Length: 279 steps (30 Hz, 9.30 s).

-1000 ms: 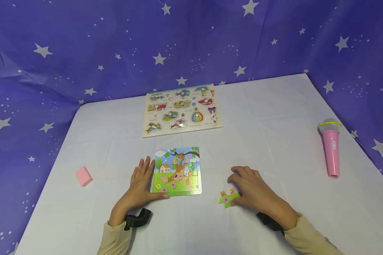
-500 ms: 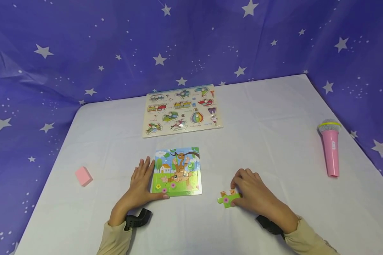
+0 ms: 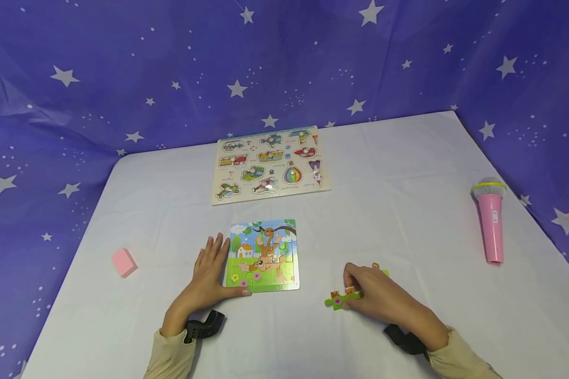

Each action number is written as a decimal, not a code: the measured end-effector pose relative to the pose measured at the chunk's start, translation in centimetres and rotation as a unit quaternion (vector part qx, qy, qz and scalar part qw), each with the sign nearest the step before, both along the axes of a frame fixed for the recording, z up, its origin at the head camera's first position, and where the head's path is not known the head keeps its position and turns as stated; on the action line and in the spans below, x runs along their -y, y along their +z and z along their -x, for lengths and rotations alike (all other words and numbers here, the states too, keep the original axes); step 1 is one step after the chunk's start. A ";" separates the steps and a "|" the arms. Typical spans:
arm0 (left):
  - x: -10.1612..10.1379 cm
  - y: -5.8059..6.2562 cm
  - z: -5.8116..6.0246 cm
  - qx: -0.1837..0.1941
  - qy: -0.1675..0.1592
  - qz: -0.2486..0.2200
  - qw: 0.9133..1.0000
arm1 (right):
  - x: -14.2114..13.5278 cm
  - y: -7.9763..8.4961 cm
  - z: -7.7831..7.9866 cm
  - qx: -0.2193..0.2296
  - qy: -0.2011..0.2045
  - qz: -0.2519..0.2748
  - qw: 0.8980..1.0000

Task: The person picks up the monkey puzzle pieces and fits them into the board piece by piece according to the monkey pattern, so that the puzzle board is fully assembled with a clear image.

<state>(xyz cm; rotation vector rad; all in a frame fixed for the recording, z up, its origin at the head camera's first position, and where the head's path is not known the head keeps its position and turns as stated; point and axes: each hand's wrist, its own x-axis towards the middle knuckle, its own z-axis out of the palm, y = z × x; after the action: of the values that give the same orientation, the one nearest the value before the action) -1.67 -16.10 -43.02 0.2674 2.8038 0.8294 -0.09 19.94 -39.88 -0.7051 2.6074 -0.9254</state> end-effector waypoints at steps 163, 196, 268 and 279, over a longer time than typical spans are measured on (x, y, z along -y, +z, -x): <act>0.3 -0.1 0.1 -0.004 0.002 0.008 1.000 | -1.7 -0.4 2.0 -0.143 -0.095 -0.102 0.980; 0.1 0.0 0.0 -0.010 -0.001 0.000 1.000 | -3.6 -1.5 -0.8 -0.081 -0.184 -0.014 0.979; 0.2 -0.2 -0.1 -0.005 -0.001 0.003 1.000 | 11.7 -1.0 6.4 -0.008 0.021 0.053 0.998; 0.1 -0.1 0.0 -0.010 0.001 0.005 1.000 | 11.8 -0.5 5.8 -0.036 -0.001 -0.022 0.999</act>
<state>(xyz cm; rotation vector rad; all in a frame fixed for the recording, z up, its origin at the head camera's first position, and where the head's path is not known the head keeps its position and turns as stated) -1.69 -16.24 -43.17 0.2733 2.8270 0.8187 -5.86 8.14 -40.33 -0.7371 2.6828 -0.8550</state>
